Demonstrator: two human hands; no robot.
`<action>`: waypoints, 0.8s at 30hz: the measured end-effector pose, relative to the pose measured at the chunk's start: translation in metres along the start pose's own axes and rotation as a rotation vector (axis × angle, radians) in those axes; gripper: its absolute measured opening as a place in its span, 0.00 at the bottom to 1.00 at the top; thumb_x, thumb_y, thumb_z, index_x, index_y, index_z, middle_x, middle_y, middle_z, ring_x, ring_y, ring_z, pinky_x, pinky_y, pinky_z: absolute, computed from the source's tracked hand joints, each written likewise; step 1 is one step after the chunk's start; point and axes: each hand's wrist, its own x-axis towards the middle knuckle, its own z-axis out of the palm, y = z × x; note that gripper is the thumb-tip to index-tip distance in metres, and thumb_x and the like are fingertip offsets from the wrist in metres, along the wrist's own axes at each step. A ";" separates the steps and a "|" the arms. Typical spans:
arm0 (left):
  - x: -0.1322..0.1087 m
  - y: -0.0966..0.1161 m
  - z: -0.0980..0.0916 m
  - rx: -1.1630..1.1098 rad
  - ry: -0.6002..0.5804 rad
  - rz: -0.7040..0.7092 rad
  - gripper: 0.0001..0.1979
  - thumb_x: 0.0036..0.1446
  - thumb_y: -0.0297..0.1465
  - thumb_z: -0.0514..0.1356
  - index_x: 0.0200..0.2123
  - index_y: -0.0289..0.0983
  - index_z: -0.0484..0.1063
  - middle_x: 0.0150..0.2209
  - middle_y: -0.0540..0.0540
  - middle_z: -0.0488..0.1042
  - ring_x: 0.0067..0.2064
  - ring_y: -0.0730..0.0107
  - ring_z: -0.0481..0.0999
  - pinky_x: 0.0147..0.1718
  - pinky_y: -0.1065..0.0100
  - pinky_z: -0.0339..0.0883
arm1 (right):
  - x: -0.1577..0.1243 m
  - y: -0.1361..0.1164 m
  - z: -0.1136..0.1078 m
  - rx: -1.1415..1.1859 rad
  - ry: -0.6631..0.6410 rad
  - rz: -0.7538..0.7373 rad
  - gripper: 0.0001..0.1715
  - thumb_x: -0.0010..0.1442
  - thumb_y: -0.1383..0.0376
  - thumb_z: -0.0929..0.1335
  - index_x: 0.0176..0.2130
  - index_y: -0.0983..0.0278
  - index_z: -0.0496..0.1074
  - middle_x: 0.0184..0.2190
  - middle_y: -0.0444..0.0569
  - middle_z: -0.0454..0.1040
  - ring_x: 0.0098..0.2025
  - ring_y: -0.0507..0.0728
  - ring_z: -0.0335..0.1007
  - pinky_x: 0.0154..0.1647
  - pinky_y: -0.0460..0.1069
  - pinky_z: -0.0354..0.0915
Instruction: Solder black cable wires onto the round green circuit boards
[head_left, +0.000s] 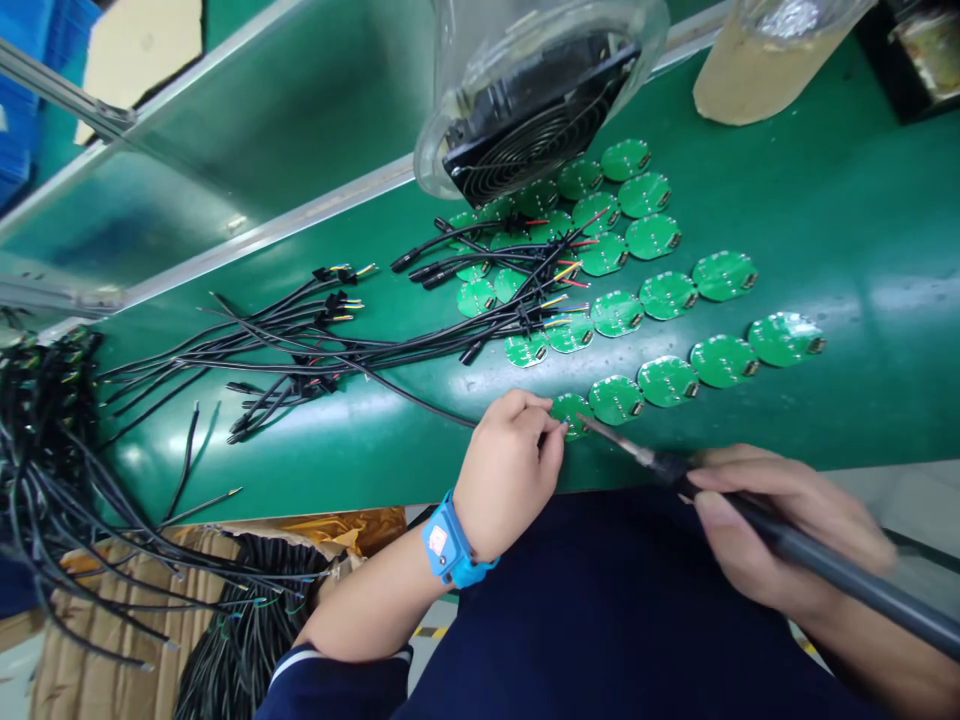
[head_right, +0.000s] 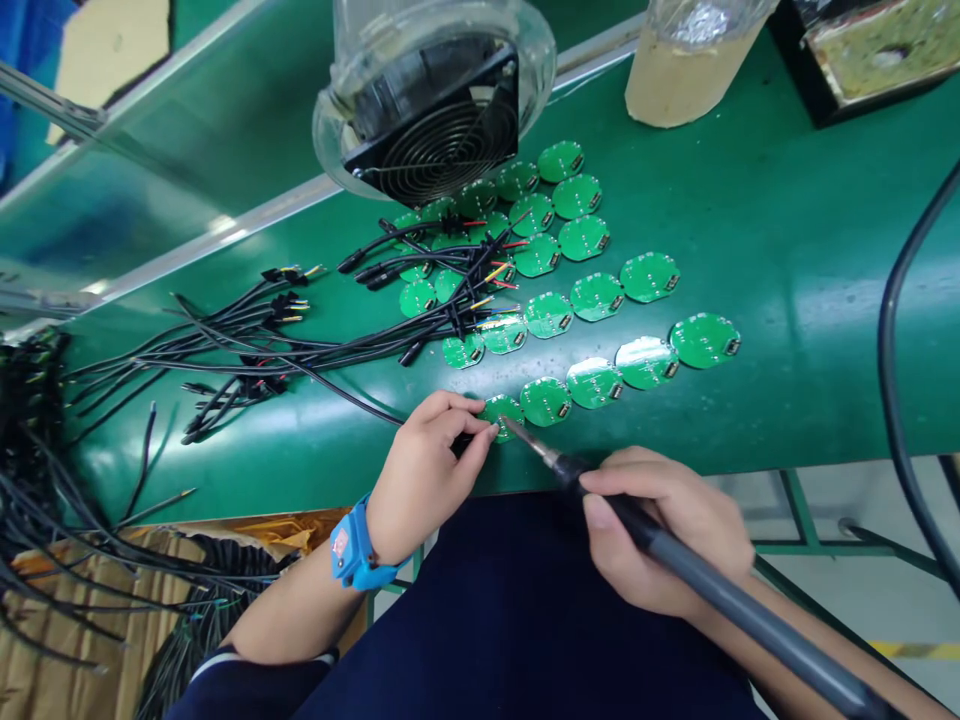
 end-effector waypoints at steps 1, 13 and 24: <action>0.001 0.001 -0.001 0.009 -0.013 -0.002 0.05 0.56 0.25 0.57 0.29 0.35 0.71 0.37 0.42 0.71 0.42 0.64 0.74 0.42 0.61 0.71 | -0.001 0.004 -0.002 0.089 0.011 0.034 0.05 0.54 0.66 0.67 0.35 0.60 0.69 0.28 0.46 0.71 0.26 0.52 0.70 0.22 0.47 0.67; 0.024 0.001 -0.023 0.261 -0.061 0.162 0.06 0.59 0.32 0.57 0.35 0.36 0.72 0.32 0.45 0.72 0.36 0.65 0.72 0.38 0.61 0.70 | -0.002 0.041 0.003 0.437 0.367 0.078 0.06 0.54 0.71 0.67 0.34 0.62 0.70 0.27 0.47 0.69 0.26 0.55 0.69 0.20 0.50 0.65; 0.106 -0.021 -0.039 0.462 0.084 0.385 0.03 0.55 0.29 0.61 0.31 0.36 0.74 0.34 0.45 0.71 0.39 0.63 0.68 0.40 0.59 0.64 | -0.001 0.045 0.004 0.369 0.295 -0.087 0.12 0.53 0.74 0.66 0.38 0.64 0.70 0.28 0.47 0.69 0.29 0.55 0.69 0.26 0.52 0.66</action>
